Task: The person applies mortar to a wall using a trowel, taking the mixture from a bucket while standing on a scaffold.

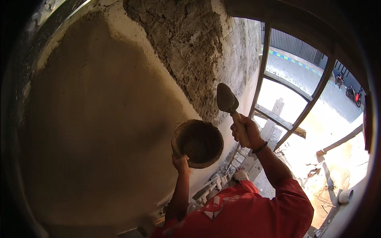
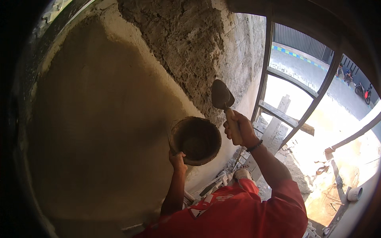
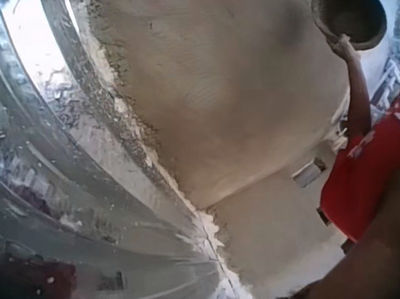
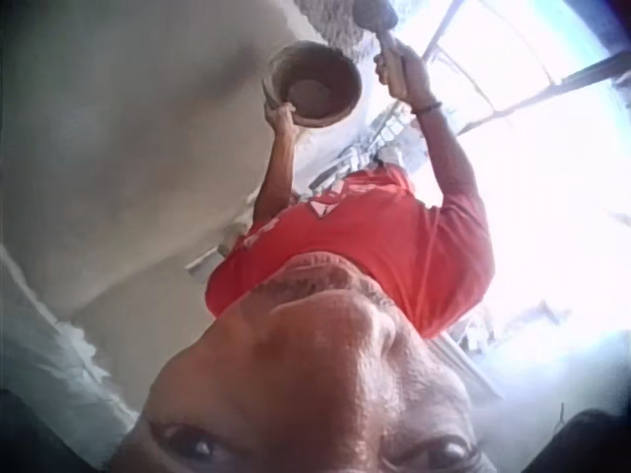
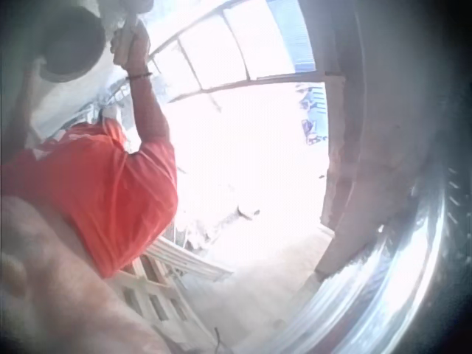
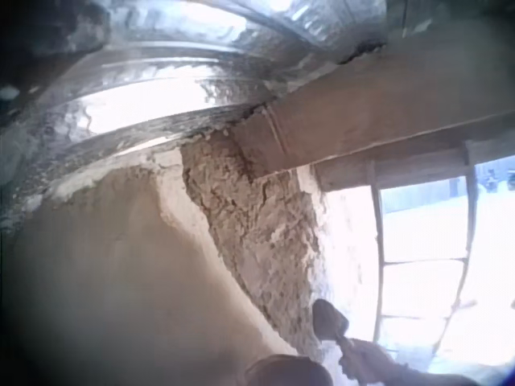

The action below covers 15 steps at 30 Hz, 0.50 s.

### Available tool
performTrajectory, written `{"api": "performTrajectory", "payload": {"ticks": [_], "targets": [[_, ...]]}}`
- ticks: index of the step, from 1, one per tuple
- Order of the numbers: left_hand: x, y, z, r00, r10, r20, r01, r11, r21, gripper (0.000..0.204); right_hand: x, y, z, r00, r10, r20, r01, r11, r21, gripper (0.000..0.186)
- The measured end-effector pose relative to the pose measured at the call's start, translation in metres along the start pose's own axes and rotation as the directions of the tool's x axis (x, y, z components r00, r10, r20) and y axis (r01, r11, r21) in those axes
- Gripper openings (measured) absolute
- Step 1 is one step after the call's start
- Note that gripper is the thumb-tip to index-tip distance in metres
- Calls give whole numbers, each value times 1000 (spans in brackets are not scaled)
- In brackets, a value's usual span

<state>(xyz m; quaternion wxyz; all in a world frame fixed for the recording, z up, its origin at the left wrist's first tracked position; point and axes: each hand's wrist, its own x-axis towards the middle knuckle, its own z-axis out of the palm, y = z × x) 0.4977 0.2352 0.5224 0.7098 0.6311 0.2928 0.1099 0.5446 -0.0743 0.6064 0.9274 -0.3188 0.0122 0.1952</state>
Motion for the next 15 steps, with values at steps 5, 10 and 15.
{"api": "performTrajectory", "payload": {"ticks": [5, 10, 15], "targets": [[-8, -27, -4, 988, -51, -149, 61, 996, 64, 64, 26, -52, -10, 808, -495, -321, 516, 856, -20, 27], [-21, -46, -13, 976, -42, -215, 67, 992, 108, 62, 54, -109, -29, 301, -887, -350, 826, 426, -369, 35], [-28, -73, -48, 949, 33, -314, 20, 986, 165, 57, 128, -127, -25, 6, -850, -526, 724, 367, -584, 51]]}}
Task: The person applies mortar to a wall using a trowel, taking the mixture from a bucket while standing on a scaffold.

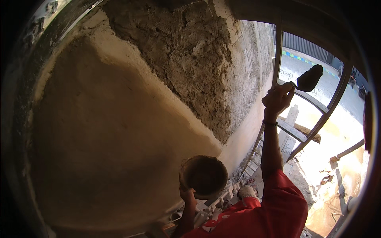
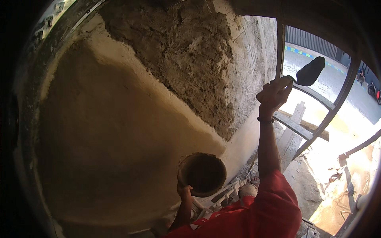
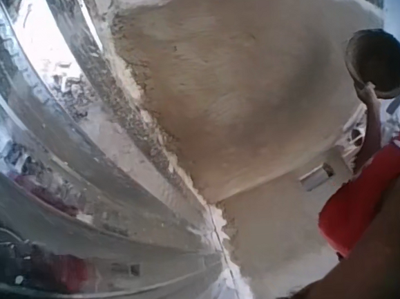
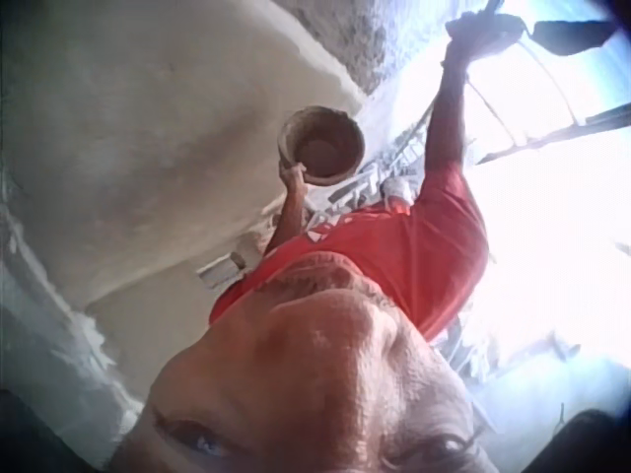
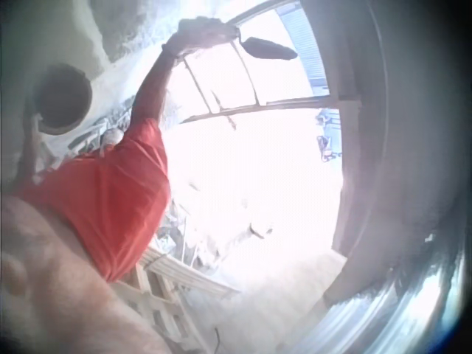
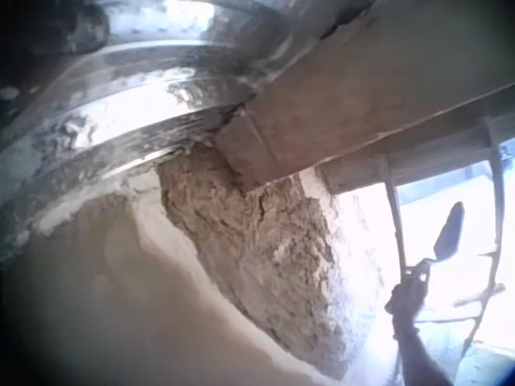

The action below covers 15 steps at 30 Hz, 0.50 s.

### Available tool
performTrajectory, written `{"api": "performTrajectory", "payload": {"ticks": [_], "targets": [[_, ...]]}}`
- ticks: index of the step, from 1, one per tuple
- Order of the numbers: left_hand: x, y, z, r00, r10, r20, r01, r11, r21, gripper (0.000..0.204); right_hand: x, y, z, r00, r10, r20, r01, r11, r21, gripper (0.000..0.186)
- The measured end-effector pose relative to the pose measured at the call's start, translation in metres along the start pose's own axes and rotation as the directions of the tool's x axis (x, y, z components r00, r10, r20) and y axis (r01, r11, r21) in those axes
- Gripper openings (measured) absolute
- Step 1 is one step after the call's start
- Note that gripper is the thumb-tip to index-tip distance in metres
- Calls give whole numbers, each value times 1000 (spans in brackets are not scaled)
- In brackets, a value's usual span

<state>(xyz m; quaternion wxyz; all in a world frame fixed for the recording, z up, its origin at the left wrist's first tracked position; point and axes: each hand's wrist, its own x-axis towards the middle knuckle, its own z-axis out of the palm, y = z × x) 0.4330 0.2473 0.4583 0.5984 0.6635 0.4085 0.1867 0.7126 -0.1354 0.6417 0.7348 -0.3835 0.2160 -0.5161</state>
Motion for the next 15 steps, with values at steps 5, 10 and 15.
{"api": "performTrajectory", "payload": {"ticks": [5, 10, 15], "targets": [[-3, 5, 8, 999, -33, -21, 32, 997, -68, 57, -27, 96, 102, 998, -9, 57, 26, 953, -301, 49], [17, -22, 18, 998, -31, -53, 33, 999, 26, 59, -160, 91, 147, 691, 56, 721, 261, 910, -321, 52], [10, -1, 46, 999, -34, 37, 36, 999, -37, 61, -172, 43, 49, 486, 92, 869, 145, 972, -183, 60]]}}
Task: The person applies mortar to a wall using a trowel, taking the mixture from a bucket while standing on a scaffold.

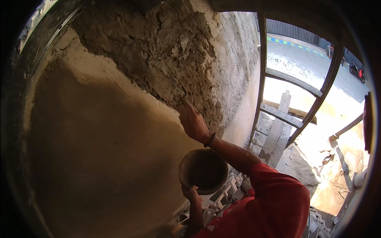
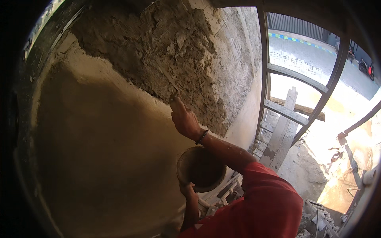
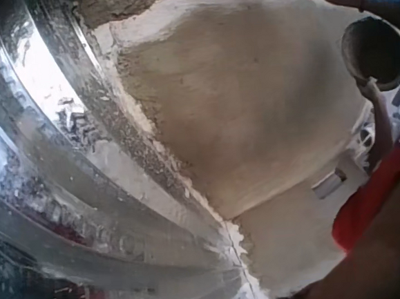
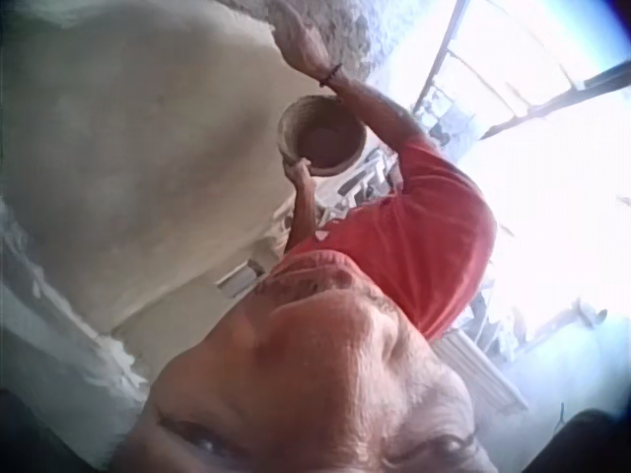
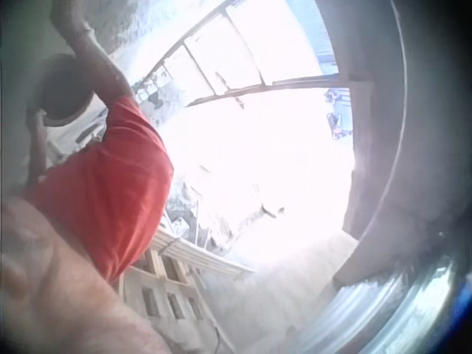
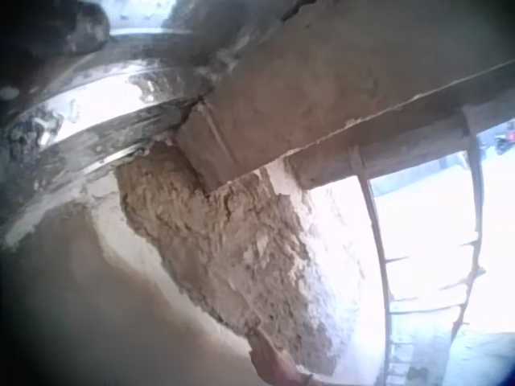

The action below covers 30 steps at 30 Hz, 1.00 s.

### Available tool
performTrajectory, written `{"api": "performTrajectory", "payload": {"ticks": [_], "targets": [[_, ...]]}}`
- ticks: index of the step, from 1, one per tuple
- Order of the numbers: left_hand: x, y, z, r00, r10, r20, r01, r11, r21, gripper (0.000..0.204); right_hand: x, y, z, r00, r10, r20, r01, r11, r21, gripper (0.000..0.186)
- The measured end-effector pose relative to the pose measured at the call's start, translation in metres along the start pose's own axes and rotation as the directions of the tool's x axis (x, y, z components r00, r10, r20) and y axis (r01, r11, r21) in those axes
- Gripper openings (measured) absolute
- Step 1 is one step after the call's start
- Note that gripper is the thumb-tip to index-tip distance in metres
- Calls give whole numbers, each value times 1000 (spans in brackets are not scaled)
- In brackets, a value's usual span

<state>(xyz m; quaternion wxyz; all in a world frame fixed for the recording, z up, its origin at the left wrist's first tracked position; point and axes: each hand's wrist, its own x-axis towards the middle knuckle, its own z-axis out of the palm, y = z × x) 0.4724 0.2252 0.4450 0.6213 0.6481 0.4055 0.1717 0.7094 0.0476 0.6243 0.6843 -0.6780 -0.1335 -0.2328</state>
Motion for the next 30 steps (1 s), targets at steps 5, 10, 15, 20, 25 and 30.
{"api": "performTrajectory", "payload": {"ticks": [5, 10, 15, 20, 25, 30], "targets": [[-11, 33, 12, 994, 82, 68, -72, 988, -140, 65, -103, -17, -100, 860, 255, 441, -189, 964, -189, 45], [-12, 62, 33, 961, 190, 200, -156, 972, -175, 63, -148, -5, -153, 536, 278, 797, 165, 892, -421, 32], [-16, 95, 61, 819, 364, 443, -234, 918, -321, 56, -125, 0, -134, 682, 337, 649, 193, 773, -604, 21], [-15, 119, 61, 750, 436, 497, -248, 882, -400, 57, -136, -2, -101, 671, 345, 656, 393, 585, -710, 51], [-7, 141, 43, 696, 462, 550, -349, 887, -303, 55, -152, -19, -105, 481, 375, 792, 636, 473, -610, 52], [-14, 138, 39, 688, 527, 499, -416, 850, -324, 56, -106, -49, -120, 398, 460, 794, 740, 352, -574, 49]]}}
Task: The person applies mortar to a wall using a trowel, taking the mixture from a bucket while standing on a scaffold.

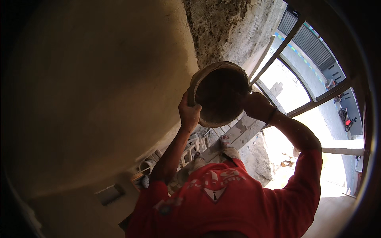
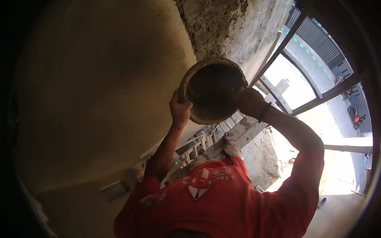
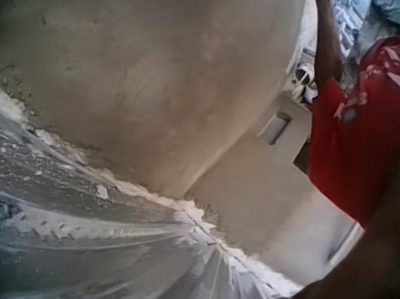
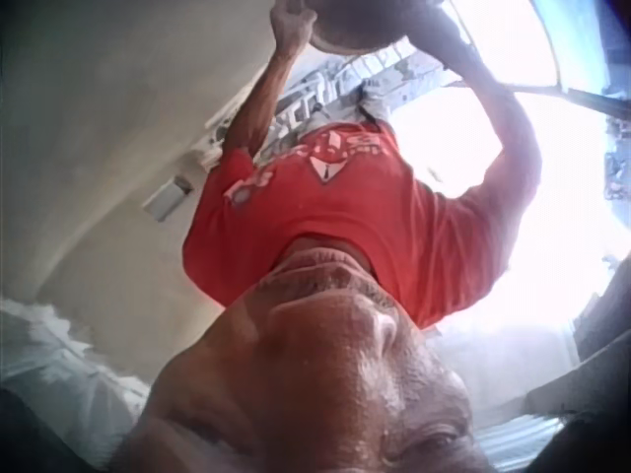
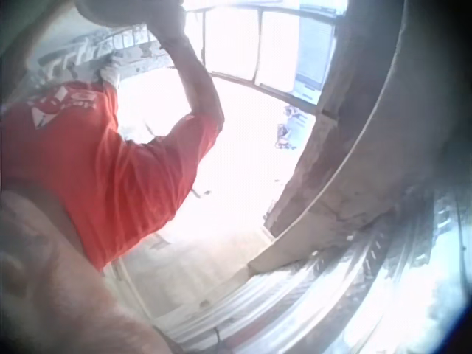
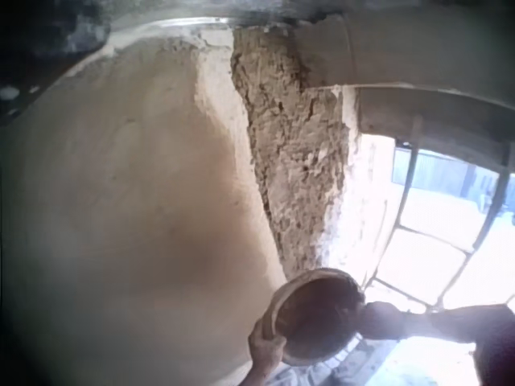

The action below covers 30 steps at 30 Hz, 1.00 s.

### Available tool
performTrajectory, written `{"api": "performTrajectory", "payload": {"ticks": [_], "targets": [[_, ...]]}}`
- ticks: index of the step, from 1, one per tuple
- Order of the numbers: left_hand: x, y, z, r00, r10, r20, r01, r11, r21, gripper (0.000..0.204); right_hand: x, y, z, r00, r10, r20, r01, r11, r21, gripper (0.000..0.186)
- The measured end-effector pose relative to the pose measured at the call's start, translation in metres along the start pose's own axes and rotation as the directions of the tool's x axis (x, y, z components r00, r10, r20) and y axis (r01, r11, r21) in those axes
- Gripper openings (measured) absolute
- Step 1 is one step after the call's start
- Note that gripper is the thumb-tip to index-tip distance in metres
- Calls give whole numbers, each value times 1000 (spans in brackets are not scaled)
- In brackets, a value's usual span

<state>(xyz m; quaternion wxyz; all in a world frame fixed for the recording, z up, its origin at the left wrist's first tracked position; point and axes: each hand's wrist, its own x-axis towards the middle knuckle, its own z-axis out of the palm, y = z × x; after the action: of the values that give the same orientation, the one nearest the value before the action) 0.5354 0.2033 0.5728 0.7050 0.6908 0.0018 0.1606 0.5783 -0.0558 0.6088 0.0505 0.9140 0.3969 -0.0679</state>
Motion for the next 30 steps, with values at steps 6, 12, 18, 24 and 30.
{"api": "performTrajectory", "payload": {"ticks": [6, 12, 18, 24, 30], "targets": [[-4, -4, 2, 996, -87, -14, 88, 996, 16, 57, 8, -22, 32, 993, 80, -90, -87, 994, -67, 56], [-8, -3, -1, 999, 7, -48, -3, 995, 100, 55, 1, -23, 7, 1000, 5, 9, -5, 998, 59, 63], [-9, -15, 2, 998, -47, -40, 45, 999, -30, 55, 1, -37, 24, 999, 39, 16, -41, 996, 74, 61], [-13, -10, -2, 995, 3, -103, 7, 996, 94, 53, 4, -26, 6, 993, 105, -47, -100, 991, 89, 62], [-15, -17, 1, 993, 10, -118, -7, 1000, 21, 53, 0, -34, 34, 996, 62, -66, -59, 998, 35, 52]]}}
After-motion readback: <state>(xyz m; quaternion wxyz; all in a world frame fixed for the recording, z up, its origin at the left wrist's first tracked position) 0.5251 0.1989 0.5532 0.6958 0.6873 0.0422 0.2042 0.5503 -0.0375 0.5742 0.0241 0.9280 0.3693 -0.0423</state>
